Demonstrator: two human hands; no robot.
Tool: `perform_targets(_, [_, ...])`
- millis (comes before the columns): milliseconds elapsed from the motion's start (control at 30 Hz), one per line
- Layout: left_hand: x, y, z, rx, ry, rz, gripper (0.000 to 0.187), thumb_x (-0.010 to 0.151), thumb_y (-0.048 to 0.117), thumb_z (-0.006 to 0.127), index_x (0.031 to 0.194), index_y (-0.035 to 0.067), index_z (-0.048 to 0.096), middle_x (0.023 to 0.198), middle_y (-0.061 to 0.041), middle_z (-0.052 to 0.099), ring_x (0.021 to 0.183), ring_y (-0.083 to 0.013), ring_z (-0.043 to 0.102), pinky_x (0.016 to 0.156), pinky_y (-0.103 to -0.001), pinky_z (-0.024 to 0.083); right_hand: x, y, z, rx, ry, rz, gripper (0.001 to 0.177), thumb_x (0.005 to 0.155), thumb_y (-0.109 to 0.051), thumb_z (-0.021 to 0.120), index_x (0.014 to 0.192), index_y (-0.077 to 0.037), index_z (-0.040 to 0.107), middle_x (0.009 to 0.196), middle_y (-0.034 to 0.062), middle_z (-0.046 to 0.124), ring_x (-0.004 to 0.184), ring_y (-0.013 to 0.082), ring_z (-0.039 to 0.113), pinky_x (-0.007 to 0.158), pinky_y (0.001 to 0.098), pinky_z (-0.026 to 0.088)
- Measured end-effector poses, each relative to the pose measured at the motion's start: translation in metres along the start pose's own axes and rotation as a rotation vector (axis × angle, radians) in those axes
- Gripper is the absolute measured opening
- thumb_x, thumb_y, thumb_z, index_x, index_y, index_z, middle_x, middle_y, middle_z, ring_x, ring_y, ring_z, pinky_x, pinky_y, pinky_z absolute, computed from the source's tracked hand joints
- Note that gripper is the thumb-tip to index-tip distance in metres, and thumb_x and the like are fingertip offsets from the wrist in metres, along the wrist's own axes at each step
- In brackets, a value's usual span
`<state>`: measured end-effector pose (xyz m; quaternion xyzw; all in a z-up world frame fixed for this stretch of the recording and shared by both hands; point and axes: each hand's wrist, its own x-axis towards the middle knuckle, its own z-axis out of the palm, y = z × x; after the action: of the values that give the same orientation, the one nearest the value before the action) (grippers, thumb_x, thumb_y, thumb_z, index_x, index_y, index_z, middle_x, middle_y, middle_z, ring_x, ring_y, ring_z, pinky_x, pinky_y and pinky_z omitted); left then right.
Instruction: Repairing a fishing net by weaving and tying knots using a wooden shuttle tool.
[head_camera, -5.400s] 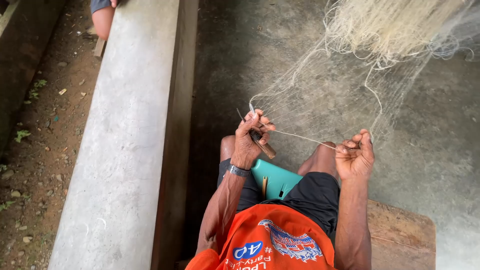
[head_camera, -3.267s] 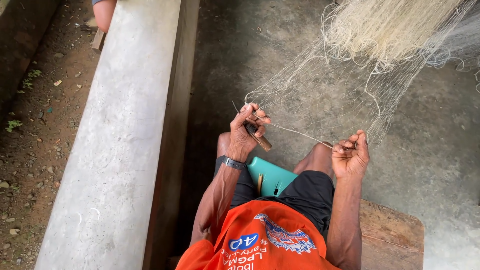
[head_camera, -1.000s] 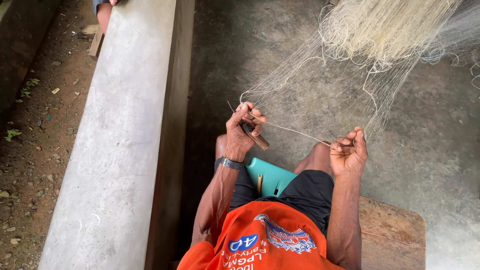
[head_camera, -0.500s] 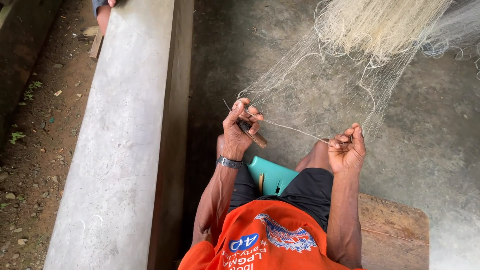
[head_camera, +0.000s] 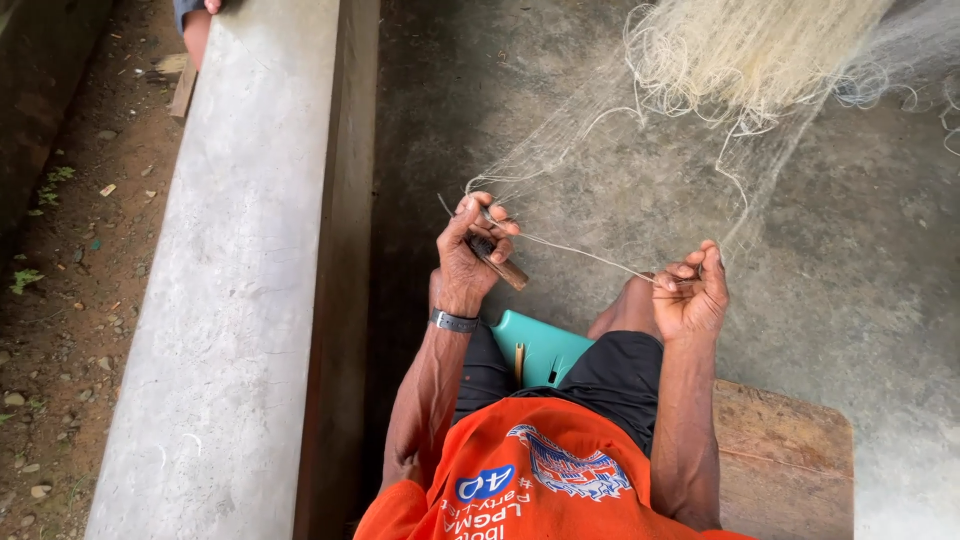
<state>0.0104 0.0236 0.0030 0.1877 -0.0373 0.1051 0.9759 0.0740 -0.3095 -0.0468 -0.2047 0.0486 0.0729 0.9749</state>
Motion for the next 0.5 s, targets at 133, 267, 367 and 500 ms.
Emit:
perform_targets(133, [-0.002,0.018,0.019,0.033,0.061,-0.02,0.017,0.103,0.028,0.058,0.111,0.013,0.061,0.091,-0.013,0.079,0.074,-0.031,0.079,0.035,-0.019,0.044,-0.006,0.004,0.021,-0.005,-0.03,-0.042,0.016,0.103,-0.026,0.069,0.114,-0.017,0.077,0.092,-0.002,0.08,0.071,0.0098,0.064,0.059,0.0221,0.042])
perform_targets(267, [0.005,0.038,0.014,0.048,0.082,0.02,0.016,0.103,0.026,0.058,0.113,0.013,0.062,0.091,-0.012,0.079,0.073,-0.03,0.079,0.036,-0.02,0.042,-0.021,0.009,0.037,-0.053,-0.17,-0.117,0.019,0.103,-0.021,0.065,0.118,-0.014,0.075,0.097,0.0055,0.079,0.076,0.0181,0.066,0.066,0.0303,0.048])
perform_targets(367, [0.01,0.052,0.011,0.062,0.035,0.05,0.019,0.105,0.026,0.056,0.117,0.012,0.061,0.094,-0.013,0.078,0.075,-0.0324,0.078,0.038,-0.024,0.046,-0.028,0.018,0.041,-0.094,-0.236,-0.174,0.022,0.106,-0.016,0.058,0.123,-0.009,0.07,0.101,0.0122,0.078,0.082,0.0256,0.07,0.072,0.0382,0.054])
perform_targets(500, [0.012,0.065,0.011,0.076,0.001,0.076,0.019,0.109,0.024,0.051,0.12,0.01,0.058,0.096,-0.014,0.077,0.079,-0.0348,0.077,0.041,-0.027,0.051,-0.033,0.032,0.044,-0.116,-0.22,-0.207,0.022,0.107,-0.013,0.056,0.123,-0.006,0.068,0.103,0.0148,0.076,0.085,0.0283,0.073,0.078,0.0419,0.056])
